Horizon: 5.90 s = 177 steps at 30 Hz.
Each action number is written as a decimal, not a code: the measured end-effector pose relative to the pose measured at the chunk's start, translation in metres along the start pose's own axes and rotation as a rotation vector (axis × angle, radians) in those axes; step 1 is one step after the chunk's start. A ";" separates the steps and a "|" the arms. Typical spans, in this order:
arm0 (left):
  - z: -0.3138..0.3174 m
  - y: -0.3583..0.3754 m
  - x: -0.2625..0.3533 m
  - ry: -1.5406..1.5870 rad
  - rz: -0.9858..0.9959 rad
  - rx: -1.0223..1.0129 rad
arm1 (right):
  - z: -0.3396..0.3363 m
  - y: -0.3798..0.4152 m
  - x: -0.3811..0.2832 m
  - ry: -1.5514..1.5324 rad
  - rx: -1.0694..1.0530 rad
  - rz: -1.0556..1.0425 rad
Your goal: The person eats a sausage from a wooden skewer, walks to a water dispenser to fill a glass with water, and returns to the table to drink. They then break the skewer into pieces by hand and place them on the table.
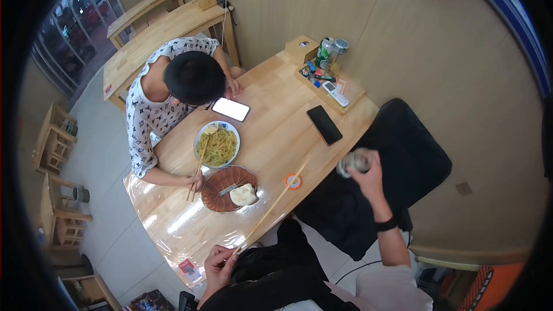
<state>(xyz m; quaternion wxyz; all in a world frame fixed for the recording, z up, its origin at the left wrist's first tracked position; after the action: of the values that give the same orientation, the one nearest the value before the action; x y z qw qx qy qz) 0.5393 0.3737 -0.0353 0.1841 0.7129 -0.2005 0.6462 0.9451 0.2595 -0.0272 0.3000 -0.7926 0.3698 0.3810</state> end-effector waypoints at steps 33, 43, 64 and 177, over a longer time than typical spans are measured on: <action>0.112 -0.064 0.027 -0.179 -0.236 0.185 | 0.103 -0.403 0.214 0.032 0.019 0.114; 0.112 -0.068 0.021 -0.297 -0.252 0.190 | 0.081 -0.372 0.194 0.245 0.194 0.067; 0.136 -0.079 0.044 0.848 0.062 -0.042 | 0.098 0.052 -0.123 -0.510 -1.254 -0.198; 0.019 0.251 -0.068 0.527 -0.125 0.168 | -0.072 0.085 -0.222 -1.589 -0.879 -0.372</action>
<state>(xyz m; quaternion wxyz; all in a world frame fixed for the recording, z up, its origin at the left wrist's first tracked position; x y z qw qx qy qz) 0.4178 0.1532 -0.1041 0.2096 0.5442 -0.0471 0.8110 0.8070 0.2381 0.1776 0.1941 -0.3880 -0.2555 0.8640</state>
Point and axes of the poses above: each hand's wrist, its own y-axis away from the middle knuckle, its own z-axis out of the palm, x = y × z, the point moved 5 cm from there along -y, towards the middle knuckle, and after that the axes turned 10 degrees about z, right-handed, at the moved point
